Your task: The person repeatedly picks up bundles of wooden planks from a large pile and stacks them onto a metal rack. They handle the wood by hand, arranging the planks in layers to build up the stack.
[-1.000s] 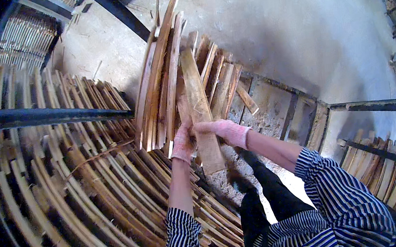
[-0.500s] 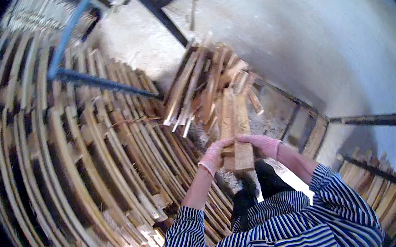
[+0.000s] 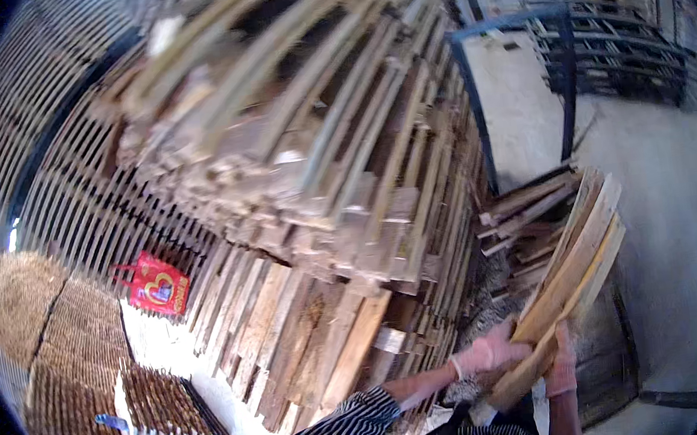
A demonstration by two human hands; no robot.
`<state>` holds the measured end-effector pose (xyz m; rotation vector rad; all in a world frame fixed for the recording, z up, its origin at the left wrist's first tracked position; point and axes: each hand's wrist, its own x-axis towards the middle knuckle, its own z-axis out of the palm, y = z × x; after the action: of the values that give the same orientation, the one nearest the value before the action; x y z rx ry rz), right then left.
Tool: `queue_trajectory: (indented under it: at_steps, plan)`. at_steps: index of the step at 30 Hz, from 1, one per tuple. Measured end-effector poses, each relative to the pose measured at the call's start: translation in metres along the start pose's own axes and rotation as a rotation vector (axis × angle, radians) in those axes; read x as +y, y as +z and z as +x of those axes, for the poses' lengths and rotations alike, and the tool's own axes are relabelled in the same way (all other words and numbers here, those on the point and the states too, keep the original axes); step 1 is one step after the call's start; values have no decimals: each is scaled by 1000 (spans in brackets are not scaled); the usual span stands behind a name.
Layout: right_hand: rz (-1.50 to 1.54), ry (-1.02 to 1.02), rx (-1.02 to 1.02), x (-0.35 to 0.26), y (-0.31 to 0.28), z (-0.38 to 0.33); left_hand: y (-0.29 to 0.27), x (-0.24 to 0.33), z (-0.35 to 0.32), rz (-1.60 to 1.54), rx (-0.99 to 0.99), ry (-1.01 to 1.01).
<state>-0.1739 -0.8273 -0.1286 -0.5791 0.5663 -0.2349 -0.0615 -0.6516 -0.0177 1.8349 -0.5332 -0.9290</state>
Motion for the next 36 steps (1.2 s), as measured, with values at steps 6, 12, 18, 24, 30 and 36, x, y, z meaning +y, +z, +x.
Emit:
queue_trajectory:
  at_steps: [6, 12, 18, 24, 30, 36]
  plan:
    - [-454, -373, -218, 41, 95, -115, -25, -1, -150, 145, 89, 142]
    - [-1180, -482, -247, 40, 181, -170, -99, 110, -222, -201, 641, 303]
    - [-1094, -759, -708, 55, 298, -172, -171, 137, -301, -456, 734, 626]
    - [-1042, -728, -913, 111, 393, -165, -241, 116, -370, -20, 1208, 607]
    - [-694, -405, -1170, 204, 433, -118, -285, 39, -382, -244, 1010, 765]
    - [-545, 148, -1170, 272, 446, -132, -321, -30, -412, -498, 808, 693]
